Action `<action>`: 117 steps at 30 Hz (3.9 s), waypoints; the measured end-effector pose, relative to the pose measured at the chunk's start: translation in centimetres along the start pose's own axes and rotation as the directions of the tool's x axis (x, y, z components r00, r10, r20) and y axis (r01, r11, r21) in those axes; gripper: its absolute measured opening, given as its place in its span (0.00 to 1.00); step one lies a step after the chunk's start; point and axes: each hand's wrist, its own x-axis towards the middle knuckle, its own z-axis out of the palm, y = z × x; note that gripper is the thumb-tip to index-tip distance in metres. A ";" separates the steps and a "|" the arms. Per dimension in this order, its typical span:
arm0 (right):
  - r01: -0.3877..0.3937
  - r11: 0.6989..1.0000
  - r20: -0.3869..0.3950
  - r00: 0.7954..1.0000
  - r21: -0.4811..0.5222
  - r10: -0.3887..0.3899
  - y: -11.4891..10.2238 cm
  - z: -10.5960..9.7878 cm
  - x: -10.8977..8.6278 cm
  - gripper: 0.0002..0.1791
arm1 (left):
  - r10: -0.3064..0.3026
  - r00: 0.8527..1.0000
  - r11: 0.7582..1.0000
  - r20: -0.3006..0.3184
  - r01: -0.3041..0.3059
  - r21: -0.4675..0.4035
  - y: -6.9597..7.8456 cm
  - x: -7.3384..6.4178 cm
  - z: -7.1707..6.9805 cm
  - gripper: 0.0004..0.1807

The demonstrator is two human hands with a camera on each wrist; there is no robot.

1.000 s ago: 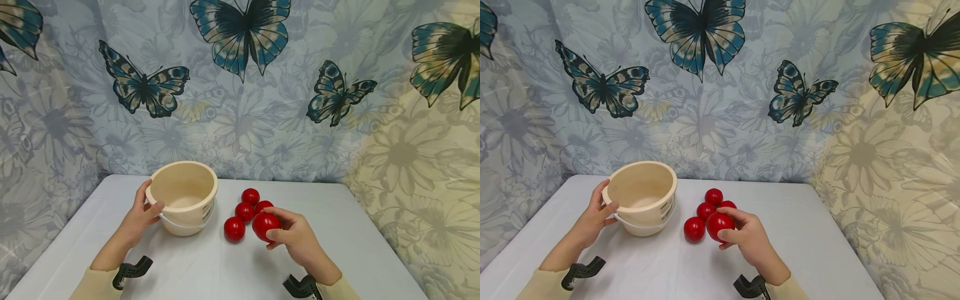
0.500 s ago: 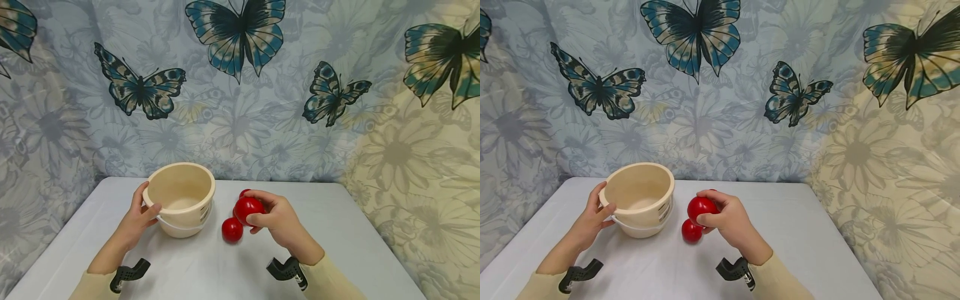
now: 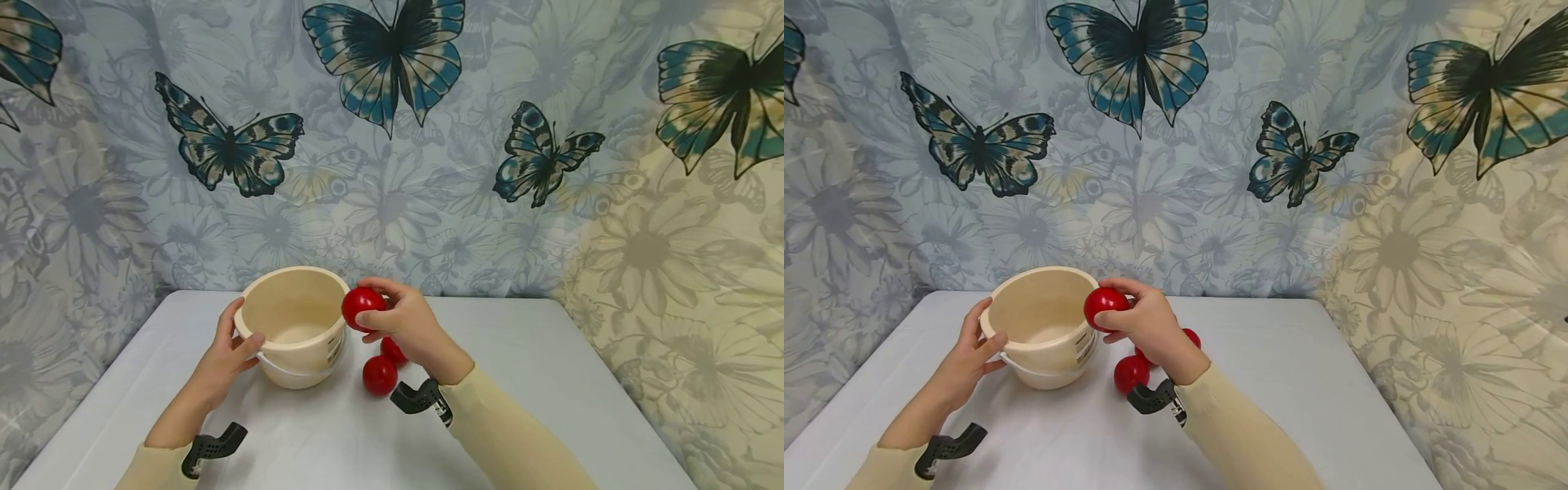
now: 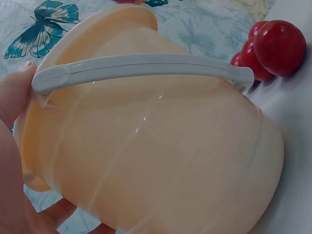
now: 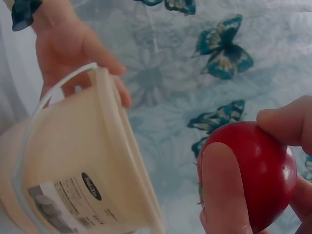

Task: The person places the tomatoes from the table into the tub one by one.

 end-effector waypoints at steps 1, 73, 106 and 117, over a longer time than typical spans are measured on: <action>0.004 1.000 0.005 1.000 0.013 -0.005 0.0 0.3 0.3 0.26 | 0.002 1.000 1.000 0.001 -0.002 -0.001 0.0 0.0 0.0 0.45; 0.139 0.961 -0.028 0.988 -0.240 -0.150 3.0 6.1 6.8 0.29 | -0.001 1.000 1.000 -0.029 0.002 0.029 -0.2 0.2 0.0 0.46; 0.111 0.955 -0.230 0.972 0.276 -0.047 10.4 -4.9 -5.8 0.25 | -0.006 0.999 1.000 -0.037 0.006 0.022 0.3 0.1 0.3 0.46; 0.048 0.963 -0.379 0.924 0.264 0.058 12.1 -9.3 -8.2 0.27 | -0.009 0.999 1.000 -0.036 0.010 0.026 0.0 0.2 0.2 0.46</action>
